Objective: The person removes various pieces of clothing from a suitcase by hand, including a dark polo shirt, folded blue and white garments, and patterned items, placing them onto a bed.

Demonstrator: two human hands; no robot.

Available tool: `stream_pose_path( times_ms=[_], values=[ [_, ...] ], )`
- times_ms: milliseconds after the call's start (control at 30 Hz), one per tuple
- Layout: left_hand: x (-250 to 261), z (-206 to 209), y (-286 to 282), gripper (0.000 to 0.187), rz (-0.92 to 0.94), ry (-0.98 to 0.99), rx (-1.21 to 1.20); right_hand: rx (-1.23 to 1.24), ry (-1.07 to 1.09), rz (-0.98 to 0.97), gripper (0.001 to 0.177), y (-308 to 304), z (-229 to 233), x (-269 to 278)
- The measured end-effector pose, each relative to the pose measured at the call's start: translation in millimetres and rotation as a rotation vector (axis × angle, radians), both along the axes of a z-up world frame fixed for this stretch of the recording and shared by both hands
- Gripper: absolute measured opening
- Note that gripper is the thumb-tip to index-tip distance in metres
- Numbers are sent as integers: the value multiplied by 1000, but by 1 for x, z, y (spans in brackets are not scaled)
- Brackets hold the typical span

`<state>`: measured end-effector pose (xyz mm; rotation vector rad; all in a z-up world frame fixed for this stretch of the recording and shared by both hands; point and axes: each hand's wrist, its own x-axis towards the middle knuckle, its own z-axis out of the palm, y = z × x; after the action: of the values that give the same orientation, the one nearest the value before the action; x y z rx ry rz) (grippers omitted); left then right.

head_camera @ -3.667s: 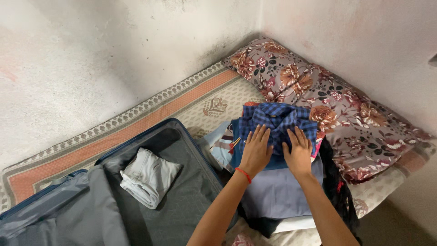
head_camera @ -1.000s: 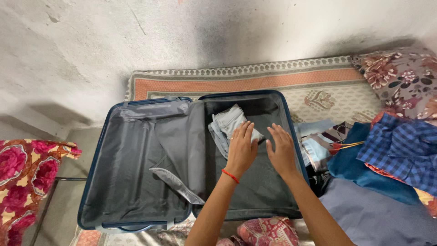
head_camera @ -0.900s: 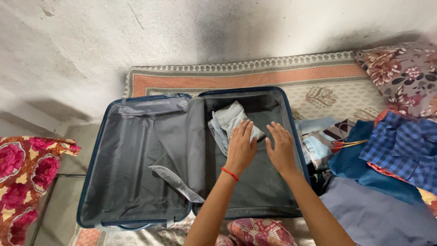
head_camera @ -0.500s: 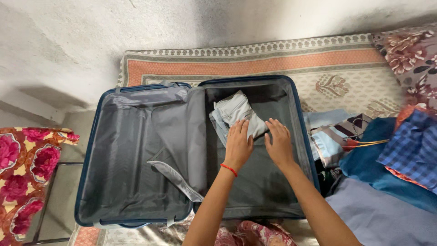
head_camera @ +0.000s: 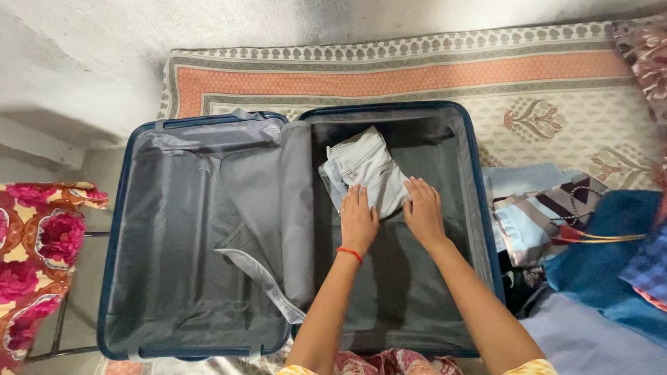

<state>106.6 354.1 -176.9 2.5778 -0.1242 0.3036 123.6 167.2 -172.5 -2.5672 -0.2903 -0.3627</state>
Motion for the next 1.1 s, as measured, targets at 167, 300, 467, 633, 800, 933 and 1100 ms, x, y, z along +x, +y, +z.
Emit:
stream_pose_path(
  times_ms=[167,300,467,633,800,933,1100],
  values=[
    [6,-36,4,67,91,72,34,-28,34,19,48,-4,-40,26],
    [11,-55,4,85,194,234,-23,-116,169,4,52,-5,-79,38],
    [12,-88,7,93,275,374,-139,-125,237,-16,56,-16,-121,52],
    [11,-110,7,89,265,308,-186,-57,380,-64,58,-26,-143,56],
    [10,-109,11,76,294,201,-359,-57,430,-66,57,-30,-139,53],
    [2,-108,21,75,340,234,-373,-33,452,-108,56,-28,-126,28],
    [-14,-103,35,71,272,230,-309,-9,472,-109,56,-27,-111,-15]
  ],
)
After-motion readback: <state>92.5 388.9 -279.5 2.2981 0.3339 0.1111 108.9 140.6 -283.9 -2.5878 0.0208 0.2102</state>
